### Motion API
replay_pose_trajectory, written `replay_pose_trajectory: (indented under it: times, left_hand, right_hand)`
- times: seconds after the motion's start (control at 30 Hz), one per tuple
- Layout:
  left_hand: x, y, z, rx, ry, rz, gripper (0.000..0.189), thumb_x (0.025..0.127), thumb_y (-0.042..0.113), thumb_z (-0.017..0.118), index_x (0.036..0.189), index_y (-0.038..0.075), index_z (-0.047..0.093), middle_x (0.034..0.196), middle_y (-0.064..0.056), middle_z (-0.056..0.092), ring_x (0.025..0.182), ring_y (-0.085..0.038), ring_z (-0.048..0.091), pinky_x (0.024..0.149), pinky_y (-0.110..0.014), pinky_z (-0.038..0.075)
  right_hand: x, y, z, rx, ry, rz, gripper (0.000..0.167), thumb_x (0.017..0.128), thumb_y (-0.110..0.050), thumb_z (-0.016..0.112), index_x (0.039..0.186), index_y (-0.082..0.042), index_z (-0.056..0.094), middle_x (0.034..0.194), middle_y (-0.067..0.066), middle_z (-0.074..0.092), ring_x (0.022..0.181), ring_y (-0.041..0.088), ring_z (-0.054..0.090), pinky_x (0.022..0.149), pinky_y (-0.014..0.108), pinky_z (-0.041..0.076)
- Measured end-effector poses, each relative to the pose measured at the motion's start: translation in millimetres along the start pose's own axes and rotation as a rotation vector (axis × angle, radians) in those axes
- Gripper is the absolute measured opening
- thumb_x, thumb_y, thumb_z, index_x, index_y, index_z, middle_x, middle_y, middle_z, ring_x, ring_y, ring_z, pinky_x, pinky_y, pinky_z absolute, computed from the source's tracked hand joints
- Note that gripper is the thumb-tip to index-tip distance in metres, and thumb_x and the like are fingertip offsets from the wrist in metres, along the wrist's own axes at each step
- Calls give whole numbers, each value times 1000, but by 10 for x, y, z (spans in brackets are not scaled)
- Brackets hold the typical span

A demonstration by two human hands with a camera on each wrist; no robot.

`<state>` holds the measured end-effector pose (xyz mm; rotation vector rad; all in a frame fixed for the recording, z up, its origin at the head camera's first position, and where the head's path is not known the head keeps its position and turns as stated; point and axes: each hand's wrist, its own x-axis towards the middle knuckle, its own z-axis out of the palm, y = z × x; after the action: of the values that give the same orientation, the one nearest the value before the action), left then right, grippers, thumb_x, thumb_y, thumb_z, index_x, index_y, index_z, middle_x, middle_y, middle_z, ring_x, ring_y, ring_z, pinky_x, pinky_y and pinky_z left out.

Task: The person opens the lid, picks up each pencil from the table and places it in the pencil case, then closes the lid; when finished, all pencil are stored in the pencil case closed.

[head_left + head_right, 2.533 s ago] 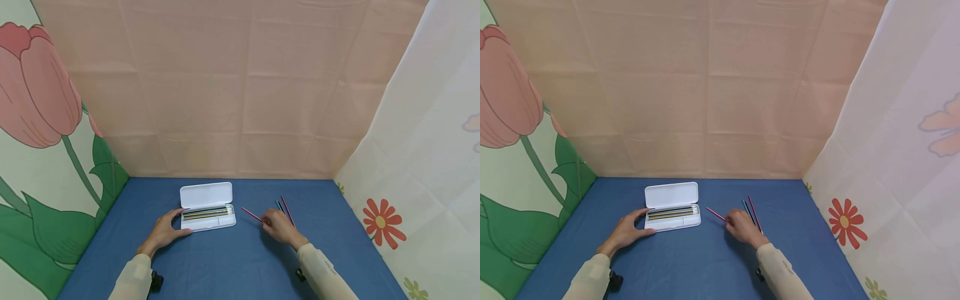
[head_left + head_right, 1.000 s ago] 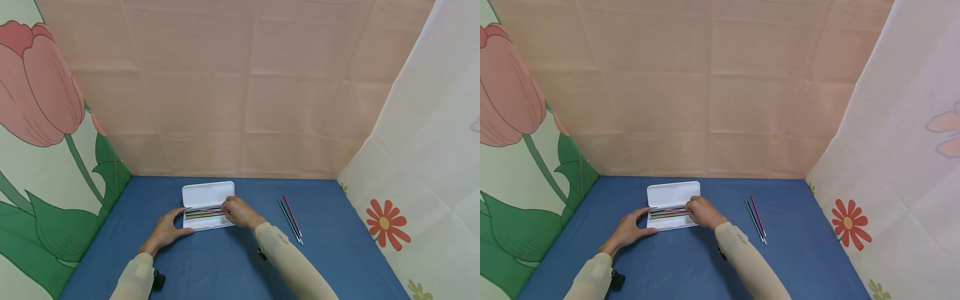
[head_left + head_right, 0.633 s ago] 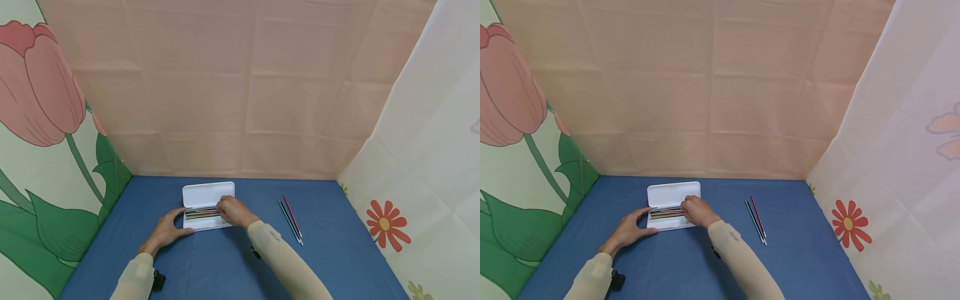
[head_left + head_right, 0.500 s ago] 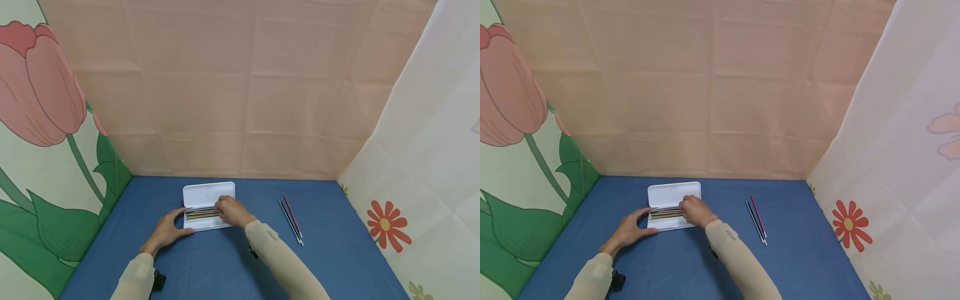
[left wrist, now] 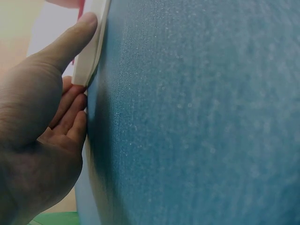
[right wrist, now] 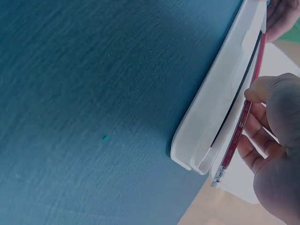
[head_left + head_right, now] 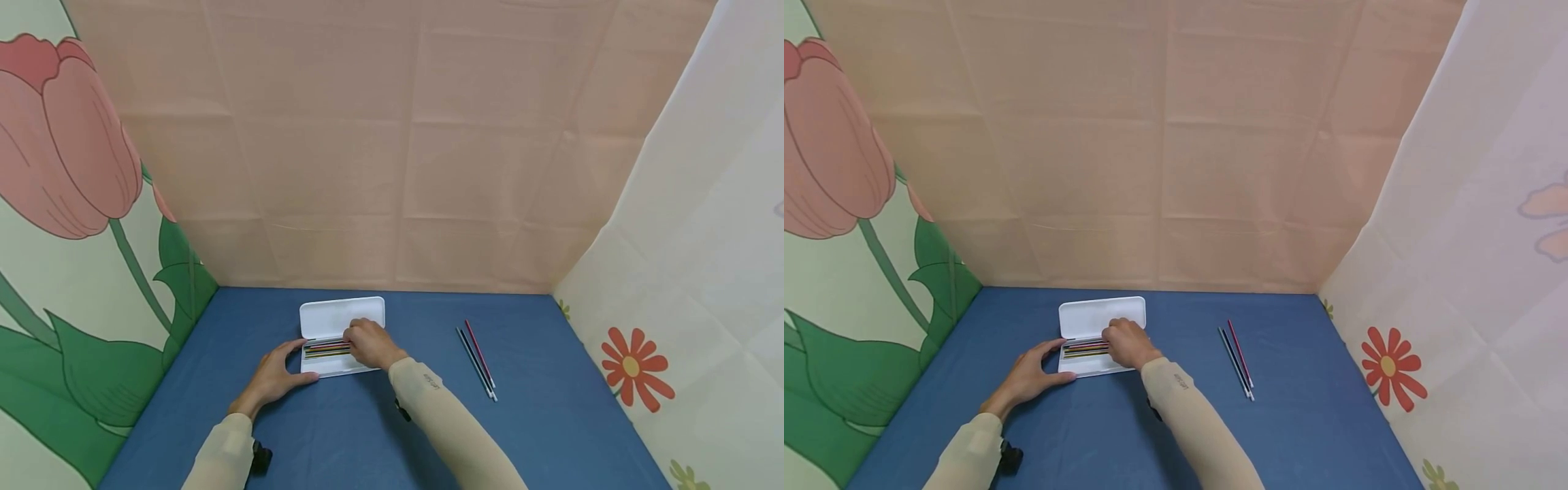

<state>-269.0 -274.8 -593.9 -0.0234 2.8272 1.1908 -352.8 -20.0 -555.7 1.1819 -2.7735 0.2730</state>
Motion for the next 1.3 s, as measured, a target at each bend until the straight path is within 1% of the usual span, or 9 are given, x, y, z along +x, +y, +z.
replay_pose_trajectory:
  times: [0.07,0.2,0.3,0.43,0.63,1.0,1.07,1.2,1.3]
  left_hand:
    - [-1,-1,0,0,2,3,105,87,54,97,169,9,50,176,-28,46,164,-56,40,132,-78,35]
    - [-6,-4,-2,1,2,8,105,87,54,97,169,9,51,175,-28,47,164,-56,41,132,-78,35]
    - [-9,-6,-2,-2,-1,10,104,87,54,97,169,9,51,175,-28,47,164,-56,41,132,-78,36]
    - [-15,2,-5,-4,-3,10,104,87,54,97,169,9,50,175,-29,47,164,-56,41,132,-78,35]
    - [-14,1,-4,-5,-2,13,104,88,53,97,169,8,50,175,-28,47,164,-56,41,132,-77,36]
    - [-7,-24,-3,-12,7,28,102,88,51,97,168,8,51,175,-27,48,164,-54,42,132,-76,37]
    - [-4,-27,-2,-8,7,28,102,88,52,97,168,8,51,175,-28,48,164,-54,42,132,-75,37]
    - [-5,-27,-1,-8,8,23,102,88,51,97,168,8,51,175,-28,48,164,-54,42,132,-75,37]
    - [-7,-26,1,-11,7,19,102,88,51,98,168,8,51,175,-28,48,164,-55,42,132,-76,37]
  right_hand:
    - [23,18,46,1,12,-12,18,102,-7,76,112,-15,88,105,0,79,95,12,70,86,28,62]
    - [101,146,314,-19,77,-46,18,99,-10,75,107,-20,88,101,-3,77,94,12,70,71,42,59]
    - [130,159,375,-29,86,-49,19,98,-9,74,106,-20,88,101,-3,77,94,13,71,71,44,60]
    - [108,26,205,-38,36,-13,20,100,-7,75,110,-16,88,104,1,79,97,17,73,84,39,64]
    - [102,-112,89,-63,-29,58,21,104,-8,74,118,-17,88,112,0,81,105,15,74,97,30,64]
    - [130,-134,154,-52,30,60,18,103,-7,74,112,-15,88,107,1,82,100,16,74,94,33,65]
    - [151,-77,254,-57,64,42,17,104,-9,72,109,-14,87,104,1,81,99,16,74,93,33,65]
    - [144,-67,264,-58,91,35,15,103,-8,74,107,-14,88,101,1,81,95,15,74,90,32,64]
    - [120,-96,186,-38,69,53,15,102,-8,76,108,-14,88,101,0,81,95,15,74,89,30,65]
